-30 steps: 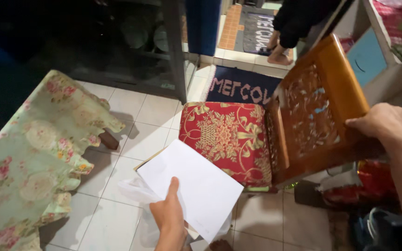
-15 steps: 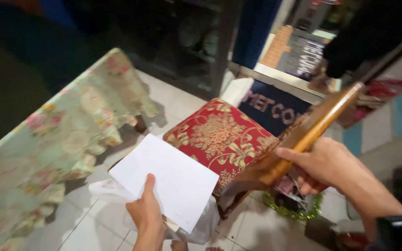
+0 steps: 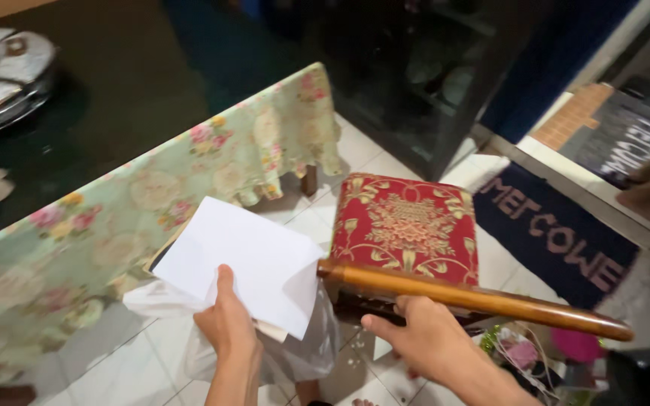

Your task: The person cleans a basket with a cloth and organizes several electronic items, cables, and a small notebook from a plastic bag into the basket on a table.

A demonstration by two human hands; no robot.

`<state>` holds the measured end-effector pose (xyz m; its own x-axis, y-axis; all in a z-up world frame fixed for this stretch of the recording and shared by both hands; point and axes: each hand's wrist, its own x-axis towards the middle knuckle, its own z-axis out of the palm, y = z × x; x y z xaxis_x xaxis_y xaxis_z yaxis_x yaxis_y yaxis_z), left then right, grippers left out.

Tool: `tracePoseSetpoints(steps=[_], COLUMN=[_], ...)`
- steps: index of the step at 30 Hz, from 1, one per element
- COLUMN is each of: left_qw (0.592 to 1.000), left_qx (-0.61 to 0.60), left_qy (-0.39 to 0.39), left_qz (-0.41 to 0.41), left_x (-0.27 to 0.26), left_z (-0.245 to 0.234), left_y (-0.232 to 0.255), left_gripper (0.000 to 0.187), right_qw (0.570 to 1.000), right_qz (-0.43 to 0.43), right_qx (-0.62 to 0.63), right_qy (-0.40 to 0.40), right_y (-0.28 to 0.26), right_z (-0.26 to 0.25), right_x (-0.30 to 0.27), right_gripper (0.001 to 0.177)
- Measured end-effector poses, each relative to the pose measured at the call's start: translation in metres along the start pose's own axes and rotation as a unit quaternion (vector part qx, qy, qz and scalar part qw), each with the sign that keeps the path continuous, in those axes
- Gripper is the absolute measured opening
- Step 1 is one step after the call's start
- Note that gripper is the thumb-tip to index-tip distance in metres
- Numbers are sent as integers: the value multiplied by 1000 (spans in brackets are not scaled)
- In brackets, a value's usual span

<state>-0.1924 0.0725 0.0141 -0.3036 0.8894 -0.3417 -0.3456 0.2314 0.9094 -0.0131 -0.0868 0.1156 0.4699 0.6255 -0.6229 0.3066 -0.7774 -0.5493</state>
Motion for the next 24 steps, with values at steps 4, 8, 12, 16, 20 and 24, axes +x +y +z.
tracePoseSetpoints(steps=[4, 8, 12, 16, 20, 24], left_qw=[996, 981, 959, 947, 922, 895], left_qx=[-9, 40, 142, 222, 316, 374], left_qy=[-64, -127, -200, -217, -220, -236], left_qz=[63, 138, 144, 84, 48, 60], left_x=[13, 25, 21, 15, 15, -1], left_z=[-6, 22, 49, 62, 75, 91], left_y=[5, 5, -1, -6, -5, -7], left_gripper=[43, 49, 52, 67, 80, 86], right_qw=[983, 993, 952, 944, 966, 956], right_qz=[-40, 6, 35, 208, 203, 275], right_qx=[-168, 56, -49, -110, 54, 22], right_qy=[-56, -101, 299, 230, 151, 96], right_y=[-14, 13, 104, 231, 294, 309], right_z=[-17, -90, -185, -246, -231, -217], right_x=[-3, 10, 63, 143, 154, 180], right_gripper=[74, 60, 50, 76, 67, 78])
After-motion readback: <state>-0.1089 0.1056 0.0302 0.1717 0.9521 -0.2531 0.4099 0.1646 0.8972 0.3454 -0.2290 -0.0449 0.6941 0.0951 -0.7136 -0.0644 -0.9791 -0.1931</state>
